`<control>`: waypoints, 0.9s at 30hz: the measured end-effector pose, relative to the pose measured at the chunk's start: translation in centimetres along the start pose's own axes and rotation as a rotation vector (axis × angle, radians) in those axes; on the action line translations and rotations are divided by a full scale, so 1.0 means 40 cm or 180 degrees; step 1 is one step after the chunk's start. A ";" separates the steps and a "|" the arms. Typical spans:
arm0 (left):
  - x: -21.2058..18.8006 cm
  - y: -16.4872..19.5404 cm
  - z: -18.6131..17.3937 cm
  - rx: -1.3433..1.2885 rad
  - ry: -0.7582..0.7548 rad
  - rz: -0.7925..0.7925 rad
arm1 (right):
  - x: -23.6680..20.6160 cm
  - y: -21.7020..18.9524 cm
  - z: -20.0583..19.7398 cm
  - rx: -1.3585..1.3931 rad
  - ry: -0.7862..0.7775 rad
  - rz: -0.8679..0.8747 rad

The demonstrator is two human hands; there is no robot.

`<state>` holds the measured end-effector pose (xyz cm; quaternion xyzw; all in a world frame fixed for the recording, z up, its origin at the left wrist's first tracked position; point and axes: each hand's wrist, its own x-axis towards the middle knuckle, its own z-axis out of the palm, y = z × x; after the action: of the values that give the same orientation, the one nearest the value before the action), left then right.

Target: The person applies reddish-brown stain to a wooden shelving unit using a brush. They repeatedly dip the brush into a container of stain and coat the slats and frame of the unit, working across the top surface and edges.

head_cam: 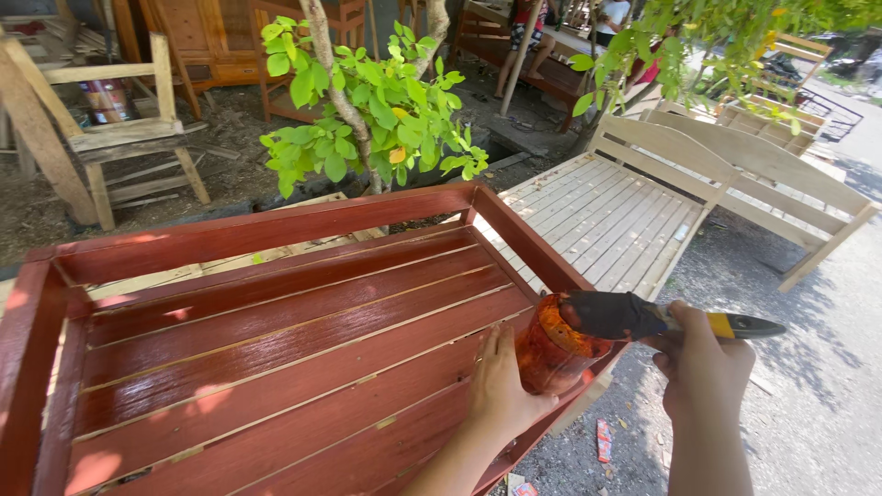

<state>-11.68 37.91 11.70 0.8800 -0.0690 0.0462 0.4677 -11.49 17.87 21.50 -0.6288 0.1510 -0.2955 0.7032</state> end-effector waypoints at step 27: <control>-0.590 -0.398 -0.623 0.1544 0.1017 -0.2177 | -0.916 0.286 0.916 -0.0185 -0.3632 0.0250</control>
<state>-32.76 69.23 9.17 0.9182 0.3119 0.0391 0.2410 -16.07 69.60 10.51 -0.7018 -0.2212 0.1214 0.6662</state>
